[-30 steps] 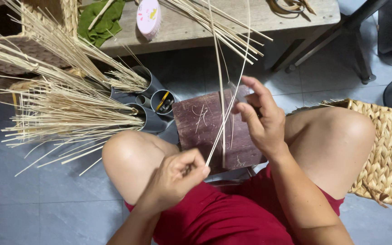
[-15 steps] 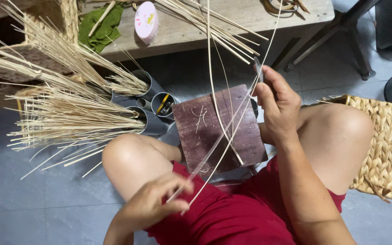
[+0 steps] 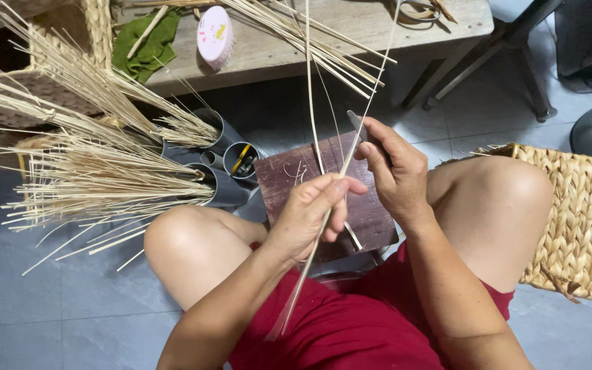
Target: The person sits on the floor and uses a small knife to shave and split thin bamboo strips, drawing the blade along the strip to thin it, then bends and separates the split pieces and sets finished strips aside while reaching for new material from the bundle.
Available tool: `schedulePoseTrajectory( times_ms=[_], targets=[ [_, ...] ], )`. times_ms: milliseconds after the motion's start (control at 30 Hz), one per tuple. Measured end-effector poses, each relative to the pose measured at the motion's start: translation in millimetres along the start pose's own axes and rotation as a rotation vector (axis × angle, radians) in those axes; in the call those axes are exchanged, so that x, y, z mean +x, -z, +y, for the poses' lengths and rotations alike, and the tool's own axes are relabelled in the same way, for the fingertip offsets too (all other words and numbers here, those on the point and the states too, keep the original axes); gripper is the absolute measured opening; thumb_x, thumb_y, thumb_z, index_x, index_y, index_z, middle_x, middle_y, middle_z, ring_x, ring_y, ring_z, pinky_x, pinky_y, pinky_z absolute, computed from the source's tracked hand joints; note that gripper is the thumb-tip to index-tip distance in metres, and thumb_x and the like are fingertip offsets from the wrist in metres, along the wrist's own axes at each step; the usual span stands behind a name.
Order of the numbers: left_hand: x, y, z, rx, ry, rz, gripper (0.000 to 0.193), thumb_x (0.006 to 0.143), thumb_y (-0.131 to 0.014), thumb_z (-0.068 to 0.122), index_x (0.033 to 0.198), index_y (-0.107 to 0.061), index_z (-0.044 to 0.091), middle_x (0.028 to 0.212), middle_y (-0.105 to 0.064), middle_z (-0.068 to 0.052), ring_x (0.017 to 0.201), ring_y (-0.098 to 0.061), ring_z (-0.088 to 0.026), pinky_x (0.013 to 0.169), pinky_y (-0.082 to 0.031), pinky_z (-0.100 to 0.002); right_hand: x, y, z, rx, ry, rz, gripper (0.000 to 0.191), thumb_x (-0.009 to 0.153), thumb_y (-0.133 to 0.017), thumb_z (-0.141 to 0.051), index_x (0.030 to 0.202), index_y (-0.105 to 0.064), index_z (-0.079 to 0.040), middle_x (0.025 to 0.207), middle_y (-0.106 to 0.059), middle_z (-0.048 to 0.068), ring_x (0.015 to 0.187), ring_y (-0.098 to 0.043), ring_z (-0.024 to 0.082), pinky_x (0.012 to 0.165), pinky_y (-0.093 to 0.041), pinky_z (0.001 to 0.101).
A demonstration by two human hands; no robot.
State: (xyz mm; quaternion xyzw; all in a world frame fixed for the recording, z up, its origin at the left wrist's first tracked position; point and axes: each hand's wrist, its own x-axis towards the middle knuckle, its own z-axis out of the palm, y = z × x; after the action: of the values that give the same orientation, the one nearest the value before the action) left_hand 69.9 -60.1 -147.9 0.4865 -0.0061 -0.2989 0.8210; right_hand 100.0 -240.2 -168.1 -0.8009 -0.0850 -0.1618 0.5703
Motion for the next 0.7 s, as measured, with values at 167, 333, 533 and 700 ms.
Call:
schedulePoseTrajectory(
  times_ms=[167,333,533,700],
  targets=[
    [-36.8,1.0,5.8,0.183,0.077,0.064,0.032,0.108,-0.052,0.025,0.114,-0.071,0.000,0.058,-0.055,0.002,0.045,-0.048,-0.005,0.041,-0.038,-0.020,5.3,2.0,9.7,0.008,0.063,0.089,0.032,0.109,-0.065,-0.004,0.141,-0.062,0.000,0.103,-0.074,0.006,0.089,-0.069,0.007,0.077,-0.055,0.0229],
    [-82.5,9.7,11.6,0.257,0.214,0.061,0.032,0.106,-0.051,0.024,0.111,-0.071,0.000,0.055,-0.055,0.000,0.042,-0.050,-0.007,0.040,-0.040,-0.022,18.1,20.2,23.3,0.125,-0.087,0.189,0.033,0.110,-0.064,-0.008,0.142,-0.063,-0.001,0.094,-0.071,0.003,0.077,-0.058,0.004,0.066,-0.048,0.0196],
    [-134.5,28.1,9.2,0.306,0.293,0.106,0.032,0.104,-0.053,0.024,0.106,-0.073,-0.001,0.053,-0.055,0.000,0.041,-0.050,-0.008,0.039,-0.041,-0.024,22.6,35.7,34.2,0.137,-0.096,0.248,0.032,0.112,-0.063,-0.008,0.143,-0.063,-0.001,0.092,-0.070,0.002,0.072,-0.055,0.003,0.064,-0.045,0.0181],
    [-172.4,50.6,-0.1,0.335,0.357,0.141,0.032,0.103,-0.054,0.024,0.103,-0.074,-0.002,0.047,-0.052,-0.001,0.036,-0.046,-0.009,0.036,-0.035,-0.024,26.5,53.0,44.3,0.204,-0.117,0.296,0.031,0.112,-0.062,-0.007,0.143,-0.063,-0.001,0.093,-0.070,0.002,0.072,-0.056,0.003,0.061,-0.043,0.0174]
  ],
)
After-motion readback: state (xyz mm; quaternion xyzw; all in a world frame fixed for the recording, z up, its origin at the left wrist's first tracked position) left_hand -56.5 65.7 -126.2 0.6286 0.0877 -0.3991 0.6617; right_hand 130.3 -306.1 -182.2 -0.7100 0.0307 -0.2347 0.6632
